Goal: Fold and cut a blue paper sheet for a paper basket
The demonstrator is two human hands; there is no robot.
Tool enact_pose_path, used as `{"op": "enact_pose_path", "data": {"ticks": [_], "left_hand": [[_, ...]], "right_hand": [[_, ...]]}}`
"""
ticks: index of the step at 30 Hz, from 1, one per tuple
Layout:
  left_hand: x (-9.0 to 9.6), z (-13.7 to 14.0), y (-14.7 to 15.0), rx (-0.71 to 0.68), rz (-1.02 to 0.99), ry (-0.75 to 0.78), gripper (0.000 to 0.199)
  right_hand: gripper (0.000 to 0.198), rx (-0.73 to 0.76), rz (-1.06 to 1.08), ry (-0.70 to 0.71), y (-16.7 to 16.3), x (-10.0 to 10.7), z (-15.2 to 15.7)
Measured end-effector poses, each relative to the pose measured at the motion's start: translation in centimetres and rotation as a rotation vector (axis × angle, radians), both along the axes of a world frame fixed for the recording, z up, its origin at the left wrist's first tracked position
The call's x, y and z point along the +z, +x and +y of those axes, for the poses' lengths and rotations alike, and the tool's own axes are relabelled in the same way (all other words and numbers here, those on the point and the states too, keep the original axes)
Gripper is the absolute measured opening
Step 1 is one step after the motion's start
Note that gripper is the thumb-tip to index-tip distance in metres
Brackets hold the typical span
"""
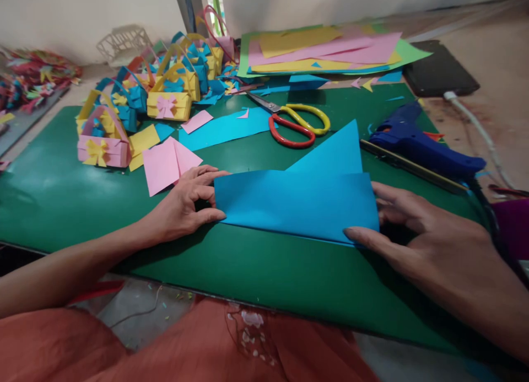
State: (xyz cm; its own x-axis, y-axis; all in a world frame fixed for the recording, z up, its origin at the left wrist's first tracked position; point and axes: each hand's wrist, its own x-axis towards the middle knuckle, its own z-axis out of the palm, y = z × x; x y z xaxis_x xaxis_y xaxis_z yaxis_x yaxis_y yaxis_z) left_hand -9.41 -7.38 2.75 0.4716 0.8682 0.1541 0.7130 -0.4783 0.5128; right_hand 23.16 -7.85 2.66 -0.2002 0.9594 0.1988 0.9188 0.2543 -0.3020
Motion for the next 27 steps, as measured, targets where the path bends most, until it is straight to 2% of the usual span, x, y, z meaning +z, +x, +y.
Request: {"op": "enact_pose_path", "data": {"ticks": [4,13,17,23,27], "left_hand": [[-0.2,-0.2,-0.1,-0.025,0.004,0.029,0.025],[-0.4,-0.7,-0.2,-0.075,0.062,0.117,0.023],[-0.5,-0.7,-0.3,-0.109,0.103,0.197,0.019],[-1.4,-0.4,-0.7,-0.139,0.085,0.245,0.018],[-1.4,-0.5,-0.6,-0.132,0.096,0.273,0.024]], "right_hand": [[0.078,0.022,0.109,-0.049,-0.1,0.1,0.0],[0.066,-0.079,0.257,-0.212,-0.1,0.4,0.1],[0.063,0.001,0.343,-0.279,0.2,0.7,-0.2],[0.058,0.012,0.36,-0.281,0.4,1.0,-0.5],[0.059,0.027,0.354,-0.29,0.5,1.0,-0.6]]}}
